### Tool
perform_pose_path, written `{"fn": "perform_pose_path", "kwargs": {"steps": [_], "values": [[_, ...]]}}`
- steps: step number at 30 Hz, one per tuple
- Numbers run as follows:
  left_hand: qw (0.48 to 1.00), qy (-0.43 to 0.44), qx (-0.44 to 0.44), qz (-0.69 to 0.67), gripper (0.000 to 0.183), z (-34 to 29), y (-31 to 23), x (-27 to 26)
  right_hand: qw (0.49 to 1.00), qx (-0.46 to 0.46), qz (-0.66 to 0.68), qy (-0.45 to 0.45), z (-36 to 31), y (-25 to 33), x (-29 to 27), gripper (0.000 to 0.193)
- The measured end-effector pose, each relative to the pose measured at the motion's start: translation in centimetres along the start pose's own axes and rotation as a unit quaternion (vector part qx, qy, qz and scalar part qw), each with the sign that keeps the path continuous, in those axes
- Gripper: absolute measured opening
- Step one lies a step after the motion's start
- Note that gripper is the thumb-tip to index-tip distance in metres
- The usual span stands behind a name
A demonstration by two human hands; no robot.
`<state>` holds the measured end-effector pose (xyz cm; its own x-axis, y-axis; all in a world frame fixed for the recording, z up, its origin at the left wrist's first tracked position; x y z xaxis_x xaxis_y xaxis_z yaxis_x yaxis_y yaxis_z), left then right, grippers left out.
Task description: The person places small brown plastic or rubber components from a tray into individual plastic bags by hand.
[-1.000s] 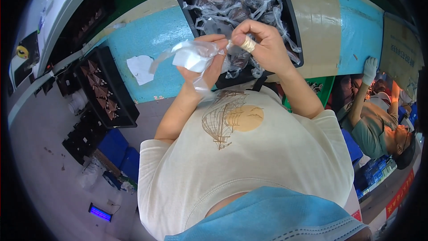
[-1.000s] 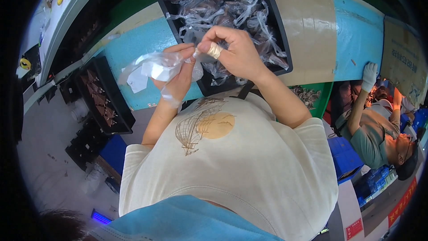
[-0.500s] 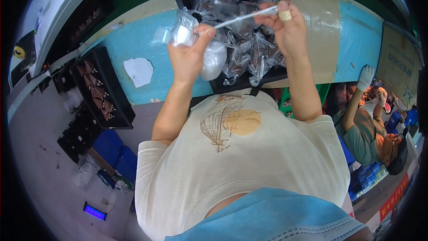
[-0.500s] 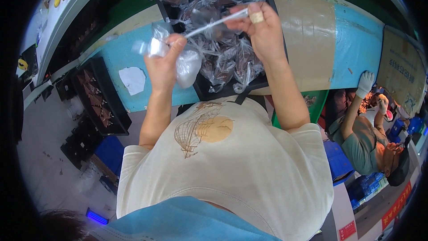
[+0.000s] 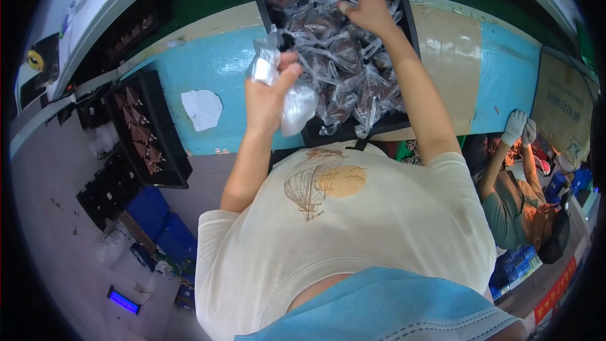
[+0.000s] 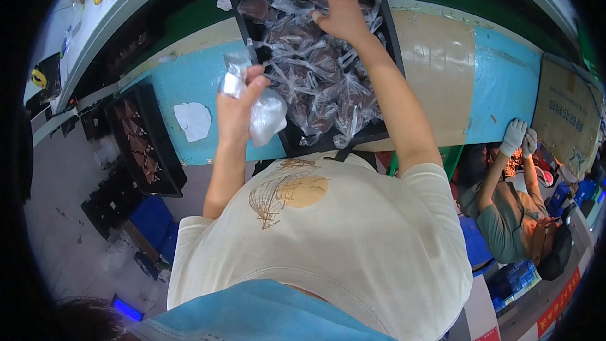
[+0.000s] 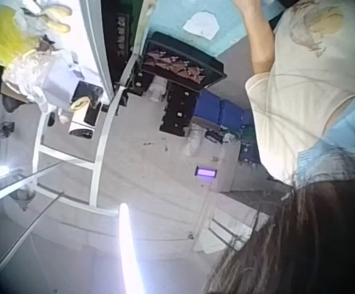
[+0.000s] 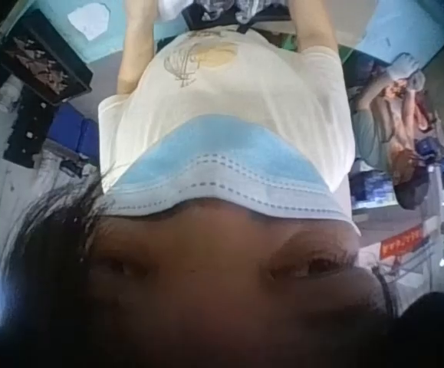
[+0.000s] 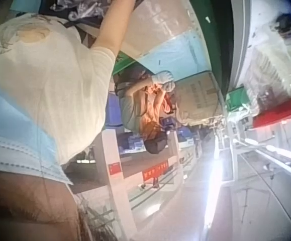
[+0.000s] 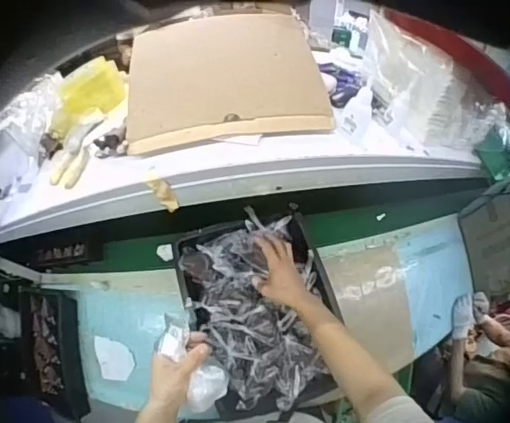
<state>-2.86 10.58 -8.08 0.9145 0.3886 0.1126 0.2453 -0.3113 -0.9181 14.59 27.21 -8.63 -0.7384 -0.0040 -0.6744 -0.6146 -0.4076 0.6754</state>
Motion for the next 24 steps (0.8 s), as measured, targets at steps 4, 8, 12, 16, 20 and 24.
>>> {"fn": "perform_pose_path", "kwargs": {"steps": [4,8,12,16,20,24], "values": [[1.000,0.003,-0.027,0.002,0.021,-1.3,1.5,-0.7,0.998,-0.001,-0.037,0.059,1.3,-3.3,4.9,0.057],[1.000,-0.006,-0.027,-0.010,0.018,-1.4,1.4,-1.2,0.995,0.043,-0.067,0.062,2.4,-4.0,5.8,0.051],[0.999,-0.033,-0.010,-0.019,0.018,-1.9,0.6,-2.7,0.968,0.157,-0.180,0.071,1.7,-4.5,5.1,0.046],[0.998,-0.064,-0.006,-0.025,0.020,-2.5,1.1,-4.6,0.972,0.122,-0.197,0.025,1.5,-3.4,4.8,0.044],[0.996,-0.077,-0.011,-0.032,0.019,-3.2,2.1,-5.1,0.984,-0.073,-0.161,-0.003,2.7,5.3,5.5,0.053],[0.998,-0.053,-0.013,-0.002,0.023,-3.8,1.6,-3.9,0.966,-0.107,-0.084,0.220,3.0,5.6,14.3,0.066]]}}
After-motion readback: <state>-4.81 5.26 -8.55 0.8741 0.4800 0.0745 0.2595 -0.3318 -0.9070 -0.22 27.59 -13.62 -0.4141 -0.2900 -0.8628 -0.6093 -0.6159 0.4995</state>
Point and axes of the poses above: each hand's wrist, its own z-axis towards the middle knuckle, its own x-axis out of the palm, y = z × x, the point moved 10 cm from there along z, towards the middle knuckle, and after that the axes turned 5 degrees about x, right-handed, at the moved point
